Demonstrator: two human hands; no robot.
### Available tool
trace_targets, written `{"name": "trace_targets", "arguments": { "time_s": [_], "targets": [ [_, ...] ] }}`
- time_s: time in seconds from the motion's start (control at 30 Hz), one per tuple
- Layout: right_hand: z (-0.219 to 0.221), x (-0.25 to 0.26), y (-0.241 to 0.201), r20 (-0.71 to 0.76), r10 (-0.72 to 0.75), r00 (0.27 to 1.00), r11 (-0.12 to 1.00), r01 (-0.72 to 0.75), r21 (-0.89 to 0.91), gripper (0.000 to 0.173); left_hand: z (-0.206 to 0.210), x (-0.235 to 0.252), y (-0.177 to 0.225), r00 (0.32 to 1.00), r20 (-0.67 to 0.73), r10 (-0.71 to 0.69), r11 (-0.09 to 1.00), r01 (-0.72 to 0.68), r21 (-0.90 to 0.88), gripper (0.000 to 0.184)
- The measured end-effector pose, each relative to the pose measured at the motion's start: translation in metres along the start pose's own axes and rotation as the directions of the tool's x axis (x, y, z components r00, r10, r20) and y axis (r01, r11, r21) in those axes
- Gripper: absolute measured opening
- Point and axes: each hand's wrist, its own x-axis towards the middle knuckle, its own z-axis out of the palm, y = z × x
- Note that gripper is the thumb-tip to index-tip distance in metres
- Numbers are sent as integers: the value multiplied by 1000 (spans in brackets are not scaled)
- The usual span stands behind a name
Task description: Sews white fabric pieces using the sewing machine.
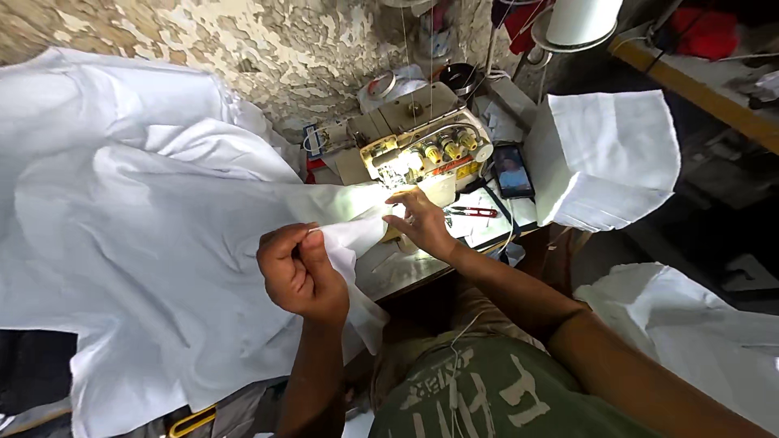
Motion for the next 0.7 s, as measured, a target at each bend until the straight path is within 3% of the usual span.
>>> {"name": "trace_targets", "arguments": {
  "time_s": [0.13, 0.3, 0.37, 0.57, 0.7],
  "targets": [
    [6, 5, -8, 21, -36, 999, 998, 35, 44, 24, 1, 9, -1, 1000, 0, -5, 999, 5, 44, 12],
    [-5, 17, -60, -26, -308, 951, 928, 306, 214, 16, -6, 12, 3, 995, 65, -73, 997, 73, -6, 12],
    [-11, 22, -62, -30, -349, 936, 915, 348, 203, 14, -5, 15, 5, 994, 59, -88, 995, 91, -41, 12],
    [-5, 13, 18, 73, 36, 997, 999, -34, -32, 17, 2, 24, 9, 990, 29, -136, 988, 138, -74, 10],
    [3, 15, 39, 62, 78, 995, 996, -75, -44, 18, 5, 27, 7, 994, 25, -109, 992, 110, -52, 10]
  ]
}}
